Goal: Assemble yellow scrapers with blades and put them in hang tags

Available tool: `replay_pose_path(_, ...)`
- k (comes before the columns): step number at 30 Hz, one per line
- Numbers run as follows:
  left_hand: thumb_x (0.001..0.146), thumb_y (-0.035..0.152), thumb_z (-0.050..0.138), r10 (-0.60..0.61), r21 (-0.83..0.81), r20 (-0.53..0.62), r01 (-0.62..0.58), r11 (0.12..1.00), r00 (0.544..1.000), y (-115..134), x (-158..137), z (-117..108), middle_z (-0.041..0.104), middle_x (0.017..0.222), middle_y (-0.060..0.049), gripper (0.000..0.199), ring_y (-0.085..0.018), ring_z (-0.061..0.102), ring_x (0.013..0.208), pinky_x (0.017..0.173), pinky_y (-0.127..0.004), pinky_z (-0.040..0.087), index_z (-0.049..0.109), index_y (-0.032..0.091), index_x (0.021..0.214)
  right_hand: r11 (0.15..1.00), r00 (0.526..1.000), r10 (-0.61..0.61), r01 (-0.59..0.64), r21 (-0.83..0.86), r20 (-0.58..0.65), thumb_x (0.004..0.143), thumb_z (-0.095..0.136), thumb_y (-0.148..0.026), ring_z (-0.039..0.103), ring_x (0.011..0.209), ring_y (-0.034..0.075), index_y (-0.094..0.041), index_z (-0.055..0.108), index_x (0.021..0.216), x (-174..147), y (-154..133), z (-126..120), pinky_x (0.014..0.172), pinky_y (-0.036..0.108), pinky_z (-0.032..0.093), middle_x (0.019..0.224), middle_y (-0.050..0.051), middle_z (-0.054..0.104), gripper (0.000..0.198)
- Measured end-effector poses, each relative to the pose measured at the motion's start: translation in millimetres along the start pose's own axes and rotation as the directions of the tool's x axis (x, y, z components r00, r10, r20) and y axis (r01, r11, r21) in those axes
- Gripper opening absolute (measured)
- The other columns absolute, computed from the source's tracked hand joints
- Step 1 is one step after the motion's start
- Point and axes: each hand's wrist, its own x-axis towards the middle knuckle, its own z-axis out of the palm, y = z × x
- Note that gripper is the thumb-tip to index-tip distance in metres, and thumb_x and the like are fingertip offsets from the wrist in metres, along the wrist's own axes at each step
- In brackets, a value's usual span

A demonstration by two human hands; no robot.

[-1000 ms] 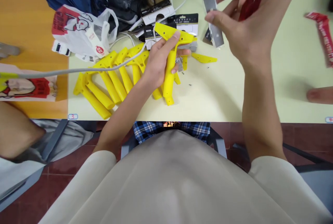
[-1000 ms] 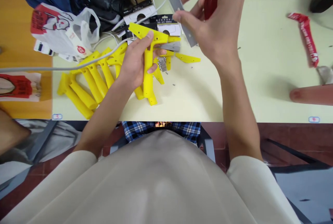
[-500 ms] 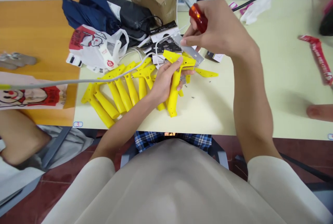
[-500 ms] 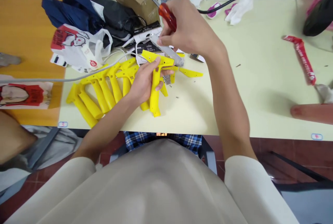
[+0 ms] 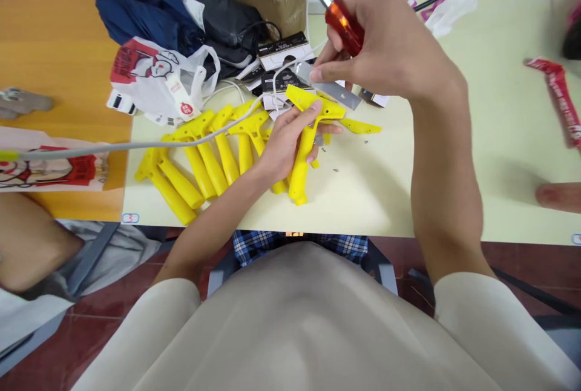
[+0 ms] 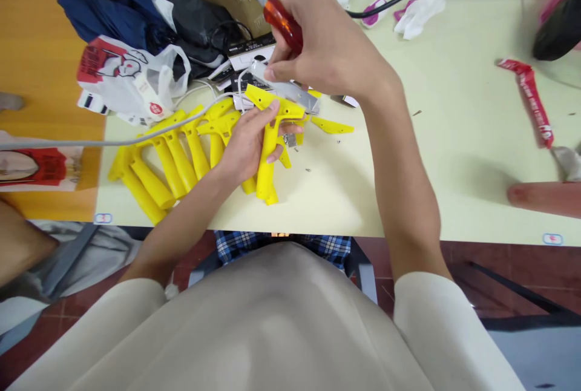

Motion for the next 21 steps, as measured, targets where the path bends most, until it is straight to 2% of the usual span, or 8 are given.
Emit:
replay_pose_path(6,0.106,0.034,0.079,0.016,0.005,0.008,-0.016,1.000,1.000,-1.5,0.9,0.4,0.085,0.116,-0.009,0.030,-0.024,0.087,0.098,0.038,-0.015,0.039,0.061,0.021,0.085,0.996,0.998,-0.029,0.034,-0.078,0.062,0.076,0.080,-0.019,0.057,0.080,0.003,-0.007,0.051,0.084,-1.1,-12.4,6.7,0.069,0.018,0.033,0.087,-0.001,0.067,0.032)
replay_pose_path(10,0.108,0.035,0.076,0.000,0.054,-0.033,0.001,0.999,0.999,-1.8,1.6,1.2,0.085,0.121,-0.008,0.017,-0.024,0.087,0.103,0.037,-0.015,0.039,0.071,0.021,0.099,0.990,0.996,-0.036,0.046,-0.132,0.076,0.079,0.075,-0.018,0.066,0.086,0.006,-0.006,0.048,0.085,-2.4,-17.1,7.0,0.069,0.018,0.029,0.089,0.000,0.066,0.030)
replay_pose_path(13,0.106,0.036,0.077,0.006,0.029,-0.026,-0.005,1.000,1.000,-1.4,0.6,2.4,0.085,0.119,-0.007,0.016,-0.024,0.086,0.101,0.036,-0.016,0.040,0.074,0.022,0.099,0.988,0.995,-0.047,0.059,-0.142,0.089,0.079,0.075,-0.019,0.071,0.089,0.006,-0.006,0.046,0.086,-2.6,-19.0,7.0,0.071,0.016,0.030,0.086,-0.001,0.062,0.033)
replay_pose_path(17,0.103,0.040,0.081,0.028,0.011,-0.027,-0.028,1.000,0.999,-1.1,-1.3,3.9,0.085,0.117,-0.006,0.018,-0.026,0.086,0.102,0.035,-0.018,0.039,0.076,0.024,0.096,0.989,0.993,-0.042,0.057,-0.135,0.112,0.078,0.073,-0.017,0.062,0.082,0.004,-0.006,0.047,0.085,-2.5,-19.8,7.8,0.071,0.018,0.025,0.083,0.000,0.061,0.030)
replay_pose_path(21,0.103,0.047,0.081,0.043,0.054,-0.024,-0.041,0.998,0.999,-1.0,-1.4,4.1,0.083,0.117,-0.008,0.027,-0.028,0.085,0.107,0.035,-0.019,0.036,0.073,0.023,0.092,0.990,0.989,0.008,0.013,-0.139,0.147,0.079,0.071,-0.018,0.055,0.085,0.003,-0.008,0.052,0.087,-3.9,-19.6,6.3,0.071,0.020,0.018,0.085,0.000,0.060,0.023)
